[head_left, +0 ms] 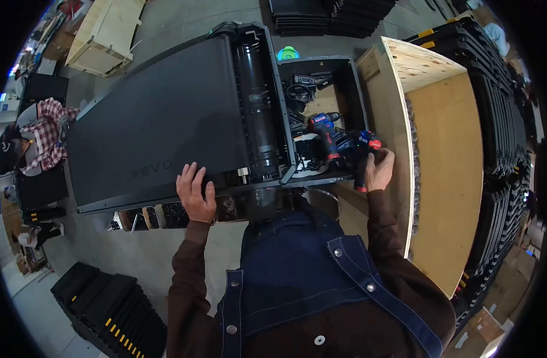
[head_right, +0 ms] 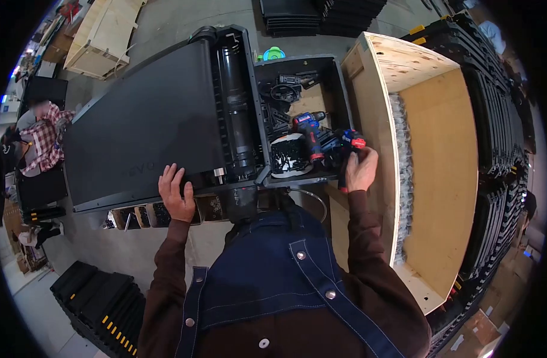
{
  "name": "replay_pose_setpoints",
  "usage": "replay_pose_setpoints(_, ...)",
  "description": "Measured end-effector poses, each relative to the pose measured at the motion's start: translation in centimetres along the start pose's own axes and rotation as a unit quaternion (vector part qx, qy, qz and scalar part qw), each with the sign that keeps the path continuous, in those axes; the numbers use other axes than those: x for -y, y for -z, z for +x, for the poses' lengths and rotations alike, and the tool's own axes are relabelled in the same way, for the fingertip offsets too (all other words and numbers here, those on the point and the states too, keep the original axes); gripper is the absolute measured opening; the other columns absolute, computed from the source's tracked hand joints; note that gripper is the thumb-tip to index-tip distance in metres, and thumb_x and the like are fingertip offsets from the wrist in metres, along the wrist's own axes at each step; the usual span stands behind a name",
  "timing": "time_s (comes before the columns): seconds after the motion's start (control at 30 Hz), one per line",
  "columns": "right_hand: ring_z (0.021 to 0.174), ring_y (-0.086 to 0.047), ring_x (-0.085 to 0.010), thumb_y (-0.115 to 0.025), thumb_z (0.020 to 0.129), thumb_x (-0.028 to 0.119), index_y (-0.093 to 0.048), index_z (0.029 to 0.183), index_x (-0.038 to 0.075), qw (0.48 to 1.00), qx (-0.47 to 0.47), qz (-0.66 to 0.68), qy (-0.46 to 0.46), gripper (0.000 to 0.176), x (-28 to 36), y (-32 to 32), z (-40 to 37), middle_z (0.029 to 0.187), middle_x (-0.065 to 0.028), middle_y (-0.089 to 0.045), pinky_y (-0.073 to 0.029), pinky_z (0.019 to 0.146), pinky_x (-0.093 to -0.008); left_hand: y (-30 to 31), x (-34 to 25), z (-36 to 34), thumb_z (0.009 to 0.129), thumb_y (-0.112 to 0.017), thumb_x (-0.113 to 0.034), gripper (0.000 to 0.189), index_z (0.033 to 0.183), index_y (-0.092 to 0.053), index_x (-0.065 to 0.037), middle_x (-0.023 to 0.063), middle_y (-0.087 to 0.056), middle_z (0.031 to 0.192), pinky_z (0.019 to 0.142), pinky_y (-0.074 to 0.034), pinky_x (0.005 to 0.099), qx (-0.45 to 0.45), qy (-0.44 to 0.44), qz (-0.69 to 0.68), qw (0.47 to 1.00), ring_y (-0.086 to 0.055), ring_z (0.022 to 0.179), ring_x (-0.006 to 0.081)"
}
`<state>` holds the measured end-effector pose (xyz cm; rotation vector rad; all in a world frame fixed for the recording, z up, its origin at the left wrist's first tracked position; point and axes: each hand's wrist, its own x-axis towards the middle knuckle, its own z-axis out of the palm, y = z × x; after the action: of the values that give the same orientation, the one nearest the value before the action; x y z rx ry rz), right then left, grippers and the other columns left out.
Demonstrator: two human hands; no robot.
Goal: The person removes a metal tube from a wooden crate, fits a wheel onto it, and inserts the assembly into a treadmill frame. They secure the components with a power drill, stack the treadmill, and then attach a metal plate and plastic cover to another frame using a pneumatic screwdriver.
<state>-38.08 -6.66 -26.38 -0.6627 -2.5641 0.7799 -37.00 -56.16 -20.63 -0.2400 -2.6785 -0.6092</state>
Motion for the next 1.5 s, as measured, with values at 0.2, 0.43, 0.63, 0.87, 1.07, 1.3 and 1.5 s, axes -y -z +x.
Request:
replay_pose_setpoints(0.2, 0.116, -0.059, -0.045, -0.074, 0.085, 0.036, -0.04, 0.138, 0.005, 0.927, 0.336, -0.158, 0.05, 0.071, 3.8, -11.4, 0.5, 0.13, -0.0264, -0.054, -0.052, 0.094, -0.0515, 1.9, -1.4, 0.7, 0.092, -0.065, -0.017, 0.038, 0.129, -0.062, -0.008, 0.0131, -0.056, 0.141, 0.115, -0.032, 0.0531, 0.031, 0.028, -0.004, 0.999, -0.047, 0.136, 0.0347)
replay_pose_setpoints(0.43, 0.119, -0.061, -0.0435, -0.074, 0.084, 0.048, -0.022, 0.151, 0.008, 0.888, 0.407, -0.211, -0.03, 0.093, 1.0, -18.5, 3.4, 0.132, -0.0283, -0.059, -0.051, 0.097, -0.0495, 6.4, -4.1, -8.7, 0.093, -0.063, -0.01, 0.032, 0.125, -0.062, -0.005, 0.0177, -0.059, 0.131, 0.098, -0.046, 0.0402, -0.073, 0.238, -0.012, 0.968, -0.056, 0.121, 0.0328)
replay_pose_setpoints(0.63, 0.124, -0.059, -0.0425, -0.079, 0.076, 0.034, -0.021, 0.155, 0.005, 0.916, 0.372, -0.119, -0.092, 0.103, -0.7, -19.5, 5.7, 0.135, -0.0287, -0.058, -0.047, 0.104, -0.0448, 2.1, 0.8, -22.4, 0.094, -0.059, -0.007, 0.022, 0.113, -0.068, 0.001, 0.0131, -0.071, 0.095, 0.077, -0.054, 0.0328, 0.051, 0.499, -0.183, 0.845, -0.068, 0.082, 0.0205)
replay_pose_setpoints(0.87, 0.094, -0.065, -0.0244, -0.073, 0.086, 0.025, -0.047, 0.139, 0.002, 0.859, 0.34, 0.334, -0.188, 0.064, 3.6, -5.8, 3.3, 0.112, -0.0143, -0.064, -0.054, 0.083, -0.0372, -2.6, 9.2, -23.5, 0.091, -0.063, -0.016, 0.02, 0.104, -0.073, -0.004, 0.0189, -0.074, 0.093, 0.076, -0.056, 0.0448, 0.1, 0.481, -0.135, 0.86, -0.071, 0.088, 0.0359)
replay_pose_setpoints(1.07, 0.084, -0.065, -0.0214, -0.067, 0.093, 0.028, -0.048, 0.133, 0.001, 0.728, 0.382, 0.543, -0.172, 0.052, 10.3, 8.2, -7.9, 0.106, -0.0124, -0.064, -0.055, 0.074, -0.0331, -6.9, 13.9, -22.8, 0.089, -0.065, -0.019, 0.022, 0.109, -0.064, -0.009, 0.019, -0.066, 0.108, 0.076, -0.057, 0.0478, 0.208, 0.374, 0.034, 0.903, -0.068, 0.099, 0.0383)
replay_pose_setpoints(1.3, 0.074, -0.066, -0.0207, -0.07, 0.083, 0.013, -0.049, 0.135, 0.002, 0.826, 0.342, 0.386, -0.226, 0.057, 15.7, 8.8, -17.2, 0.094, -0.0152, -0.068, -0.055, 0.073, -0.0327, -8.7, 16.1, -20.9, 0.088, -0.063, -0.015, 0.019, 0.105, -0.058, -0.01, 0.0194, -0.066, 0.101, 0.073, -0.058, 0.0502, 0.353, 0.256, 0.086, 0.896, -0.07, 0.089, 0.0405)
replay_pose_setpoints(1.5, 0.077, -0.067, -0.0212, -0.07, 0.083, 0.014, -0.056, 0.126, -0.001, 0.842, 0.324, 0.371, -0.221, 0.048, 18.5, 9.3, -20.6, 0.095, -0.0157, -0.069, -0.055, 0.074, -0.0347, -9.1, 18.9, -23.1, 0.085, -0.067, -0.016, 0.027, 0.108, -0.058, -0.007, 0.02, -0.07, 0.09, 0.071, -0.059, 0.0484, 0.321, 0.214, 0.061, 0.921, -0.071, 0.083, 0.039)
